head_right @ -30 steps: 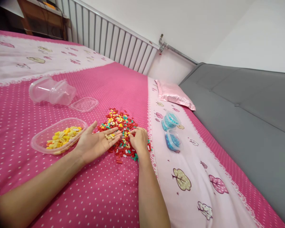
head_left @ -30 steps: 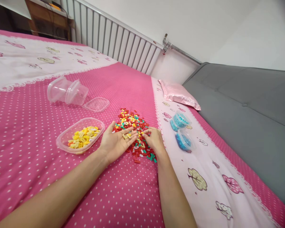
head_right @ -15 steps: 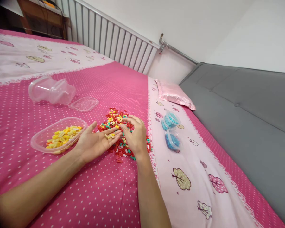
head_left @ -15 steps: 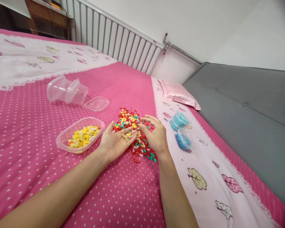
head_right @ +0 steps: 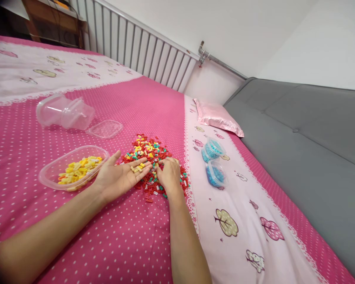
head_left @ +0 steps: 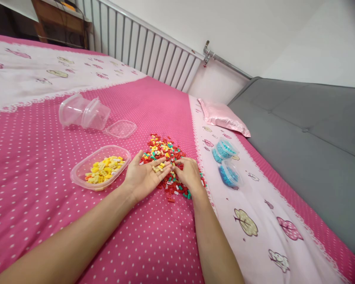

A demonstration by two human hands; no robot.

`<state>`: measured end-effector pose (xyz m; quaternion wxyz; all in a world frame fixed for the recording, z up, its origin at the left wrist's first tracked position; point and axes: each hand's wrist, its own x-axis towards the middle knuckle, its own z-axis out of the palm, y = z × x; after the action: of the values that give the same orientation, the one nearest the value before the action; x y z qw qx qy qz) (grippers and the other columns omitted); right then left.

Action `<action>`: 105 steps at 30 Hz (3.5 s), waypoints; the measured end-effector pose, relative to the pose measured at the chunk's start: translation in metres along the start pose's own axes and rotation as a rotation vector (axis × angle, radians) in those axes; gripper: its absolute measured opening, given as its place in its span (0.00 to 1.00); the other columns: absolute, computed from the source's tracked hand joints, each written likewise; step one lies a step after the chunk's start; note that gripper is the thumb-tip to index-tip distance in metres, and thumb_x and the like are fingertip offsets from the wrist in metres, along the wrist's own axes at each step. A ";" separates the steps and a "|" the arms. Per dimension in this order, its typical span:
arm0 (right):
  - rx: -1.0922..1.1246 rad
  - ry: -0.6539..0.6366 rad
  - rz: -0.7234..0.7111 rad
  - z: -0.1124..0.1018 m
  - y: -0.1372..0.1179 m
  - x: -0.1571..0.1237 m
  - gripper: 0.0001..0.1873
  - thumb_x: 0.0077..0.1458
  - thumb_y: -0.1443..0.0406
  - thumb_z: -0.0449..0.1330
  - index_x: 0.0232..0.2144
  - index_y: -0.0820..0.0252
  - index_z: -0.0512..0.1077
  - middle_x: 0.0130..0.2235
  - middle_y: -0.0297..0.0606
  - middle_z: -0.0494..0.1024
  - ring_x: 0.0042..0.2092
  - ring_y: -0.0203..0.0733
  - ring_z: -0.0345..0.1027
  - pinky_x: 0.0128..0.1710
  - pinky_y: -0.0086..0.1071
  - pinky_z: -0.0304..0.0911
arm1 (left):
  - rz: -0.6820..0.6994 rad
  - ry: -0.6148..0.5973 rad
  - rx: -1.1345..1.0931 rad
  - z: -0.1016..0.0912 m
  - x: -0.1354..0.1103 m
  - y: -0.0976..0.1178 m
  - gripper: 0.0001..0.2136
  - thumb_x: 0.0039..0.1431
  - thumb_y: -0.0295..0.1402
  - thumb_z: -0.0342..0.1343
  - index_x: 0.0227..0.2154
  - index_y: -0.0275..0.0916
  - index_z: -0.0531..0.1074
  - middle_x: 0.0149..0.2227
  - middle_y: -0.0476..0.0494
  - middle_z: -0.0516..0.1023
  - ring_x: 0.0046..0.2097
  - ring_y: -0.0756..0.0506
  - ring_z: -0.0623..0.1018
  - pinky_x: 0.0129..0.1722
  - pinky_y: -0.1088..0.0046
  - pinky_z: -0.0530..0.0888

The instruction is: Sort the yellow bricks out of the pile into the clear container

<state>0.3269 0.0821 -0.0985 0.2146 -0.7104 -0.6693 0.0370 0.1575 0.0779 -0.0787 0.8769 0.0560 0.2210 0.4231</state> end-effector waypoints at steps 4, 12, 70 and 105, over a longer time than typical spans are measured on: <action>0.000 -0.034 -0.002 0.001 0.001 0.000 0.13 0.50 0.66 0.63 0.41 0.62 0.77 0.47 0.45 0.77 0.52 0.47 0.66 0.57 0.38 0.54 | 0.010 0.001 0.015 -0.001 0.000 0.000 0.34 0.62 0.49 0.37 0.57 0.19 0.56 0.40 0.29 0.72 0.40 0.42 0.76 0.43 0.67 0.75; 0.031 -0.031 -0.010 0.002 0.007 0.000 0.10 0.49 0.69 0.63 0.37 0.58 0.78 0.45 0.42 0.78 0.50 0.46 0.67 0.55 0.38 0.55 | 0.012 0.005 0.019 -0.001 0.001 0.001 0.34 0.62 0.49 0.37 0.57 0.19 0.56 0.41 0.28 0.72 0.40 0.41 0.76 0.43 0.67 0.75; 0.017 0.090 -0.011 0.014 0.010 0.003 0.15 0.58 0.70 0.50 0.40 0.63 0.76 0.46 0.47 0.75 0.52 0.47 0.62 0.57 0.41 0.51 | -0.013 -0.032 -0.005 -0.002 0.000 0.001 0.33 0.62 0.50 0.38 0.57 0.22 0.56 0.40 0.28 0.73 0.39 0.42 0.77 0.41 0.67 0.75; 0.024 0.179 0.031 0.022 0.019 0.008 0.09 0.56 0.70 0.49 0.28 0.60 0.69 0.37 0.44 0.74 0.44 0.47 0.63 0.49 0.38 0.54 | -0.021 -0.047 0.003 -0.004 0.001 0.001 0.33 0.61 0.50 0.38 0.56 0.23 0.57 0.40 0.28 0.74 0.39 0.41 0.78 0.41 0.67 0.75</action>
<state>0.3382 0.0955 -0.1233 0.2813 -0.7184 -0.6360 -0.0153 0.1554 0.0795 -0.0825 0.8863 0.0647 0.2014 0.4120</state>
